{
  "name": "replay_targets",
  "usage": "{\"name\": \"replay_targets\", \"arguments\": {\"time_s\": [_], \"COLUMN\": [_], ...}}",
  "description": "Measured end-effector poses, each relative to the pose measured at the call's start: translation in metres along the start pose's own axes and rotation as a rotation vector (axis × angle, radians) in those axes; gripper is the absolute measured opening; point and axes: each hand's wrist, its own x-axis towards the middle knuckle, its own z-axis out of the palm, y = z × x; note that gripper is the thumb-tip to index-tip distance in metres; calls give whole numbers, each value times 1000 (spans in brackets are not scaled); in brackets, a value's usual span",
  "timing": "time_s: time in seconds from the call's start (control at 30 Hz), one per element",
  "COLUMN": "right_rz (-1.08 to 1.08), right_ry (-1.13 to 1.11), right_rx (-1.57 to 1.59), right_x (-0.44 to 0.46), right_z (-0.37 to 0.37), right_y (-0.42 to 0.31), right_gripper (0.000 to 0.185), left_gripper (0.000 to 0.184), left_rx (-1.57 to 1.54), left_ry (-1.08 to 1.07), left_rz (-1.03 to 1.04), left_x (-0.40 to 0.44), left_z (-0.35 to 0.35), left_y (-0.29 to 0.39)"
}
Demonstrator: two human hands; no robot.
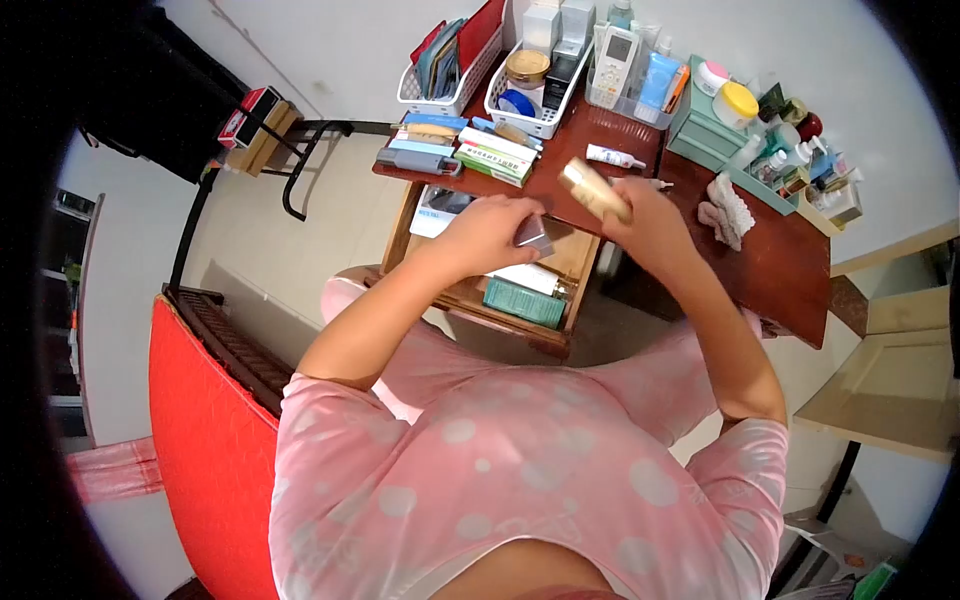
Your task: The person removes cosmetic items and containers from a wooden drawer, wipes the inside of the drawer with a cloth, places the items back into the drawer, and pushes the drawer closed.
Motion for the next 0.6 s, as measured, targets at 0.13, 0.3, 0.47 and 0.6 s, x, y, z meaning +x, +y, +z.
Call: {"name": "replay_targets", "arguments": {"time_s": [0.13,0.3,0.47,0.6], "right_rz": [75,-84,-283,-343], "right_ry": [-121,-131,-27,6], "right_rx": [94,-73,-357,-409], "right_x": [-41,-58,-42,-24], "right_z": [29,90,125,134], "right_y": [1,10,9,2], "right_gripper": [31,29,27,25], "left_gripper": [57,56,52,54], "left_rx": [-147,-95,7,41], "left_ry": [-66,-18,24,-9], "left_rz": [-195,-370,-206,-125], "left_x": [-35,-62,-77,-84], "left_z": [26,46,65,71], "left_y": [-46,-60,-83,-92]}}
